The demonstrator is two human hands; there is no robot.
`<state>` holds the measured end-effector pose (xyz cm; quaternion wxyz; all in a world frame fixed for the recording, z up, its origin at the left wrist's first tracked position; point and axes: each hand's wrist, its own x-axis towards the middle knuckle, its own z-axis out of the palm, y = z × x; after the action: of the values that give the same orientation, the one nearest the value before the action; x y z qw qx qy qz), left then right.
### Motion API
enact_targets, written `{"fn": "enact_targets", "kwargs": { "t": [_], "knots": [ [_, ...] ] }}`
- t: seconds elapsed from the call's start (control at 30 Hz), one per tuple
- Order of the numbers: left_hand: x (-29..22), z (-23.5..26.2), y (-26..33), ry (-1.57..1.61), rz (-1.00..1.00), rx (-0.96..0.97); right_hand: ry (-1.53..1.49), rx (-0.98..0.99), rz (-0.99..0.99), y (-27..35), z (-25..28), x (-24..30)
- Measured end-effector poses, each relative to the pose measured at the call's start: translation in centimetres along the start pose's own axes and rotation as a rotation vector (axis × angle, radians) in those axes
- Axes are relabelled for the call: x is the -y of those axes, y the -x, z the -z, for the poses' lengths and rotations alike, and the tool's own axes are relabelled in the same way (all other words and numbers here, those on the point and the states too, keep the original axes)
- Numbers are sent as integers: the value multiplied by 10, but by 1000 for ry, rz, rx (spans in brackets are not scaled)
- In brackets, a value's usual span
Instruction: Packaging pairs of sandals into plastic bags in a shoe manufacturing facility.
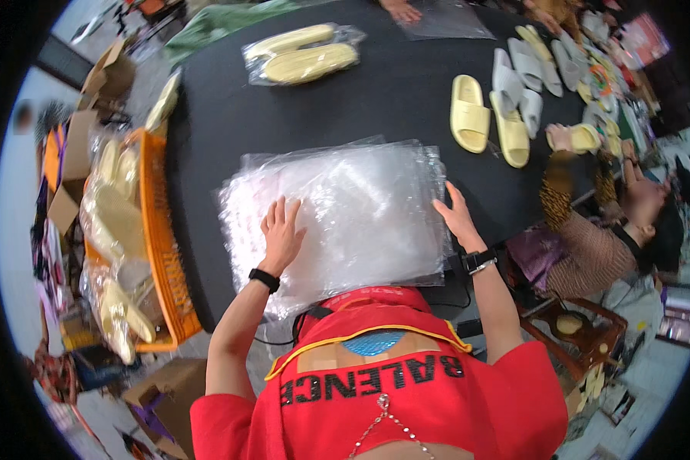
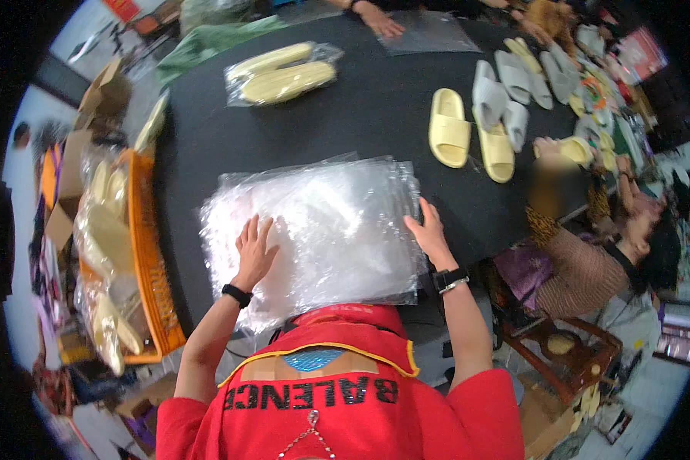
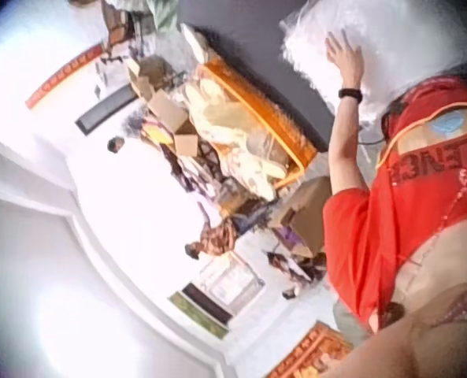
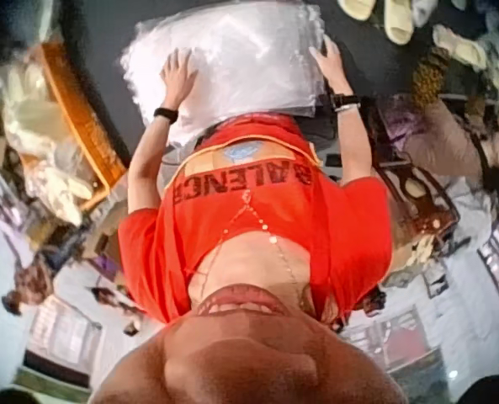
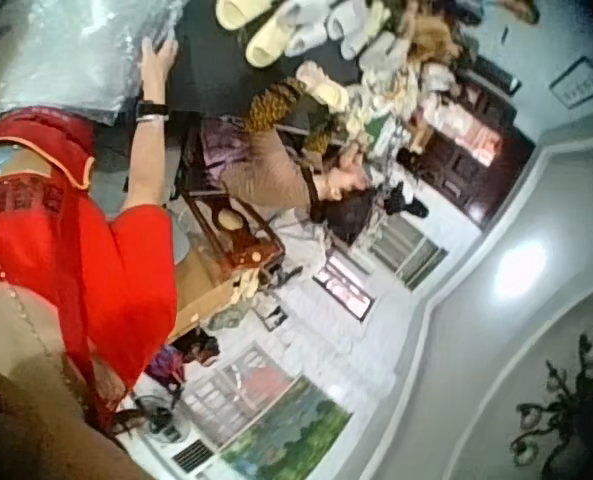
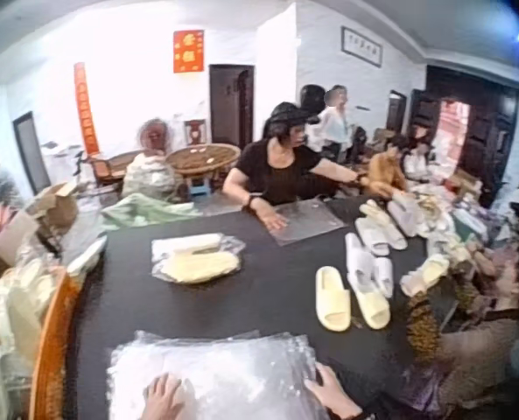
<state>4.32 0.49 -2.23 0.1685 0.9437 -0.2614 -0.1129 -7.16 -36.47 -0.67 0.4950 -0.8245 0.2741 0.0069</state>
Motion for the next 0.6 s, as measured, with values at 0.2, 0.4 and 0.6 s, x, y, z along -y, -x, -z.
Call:
{"fn": "enact_targets", "kwargs": {
  "t": [0.2,0.4,0.6],
  "knots": [
    [43,12,15,203,489,-184,-15,-146,-52,-6,-36,-28],
    [64,18,20,527,415,-230,171,-42,75,-16,-71,-13],
    [86,19,43,311,731,-431,311,27,-213,3,-100,33]
  ]
}}
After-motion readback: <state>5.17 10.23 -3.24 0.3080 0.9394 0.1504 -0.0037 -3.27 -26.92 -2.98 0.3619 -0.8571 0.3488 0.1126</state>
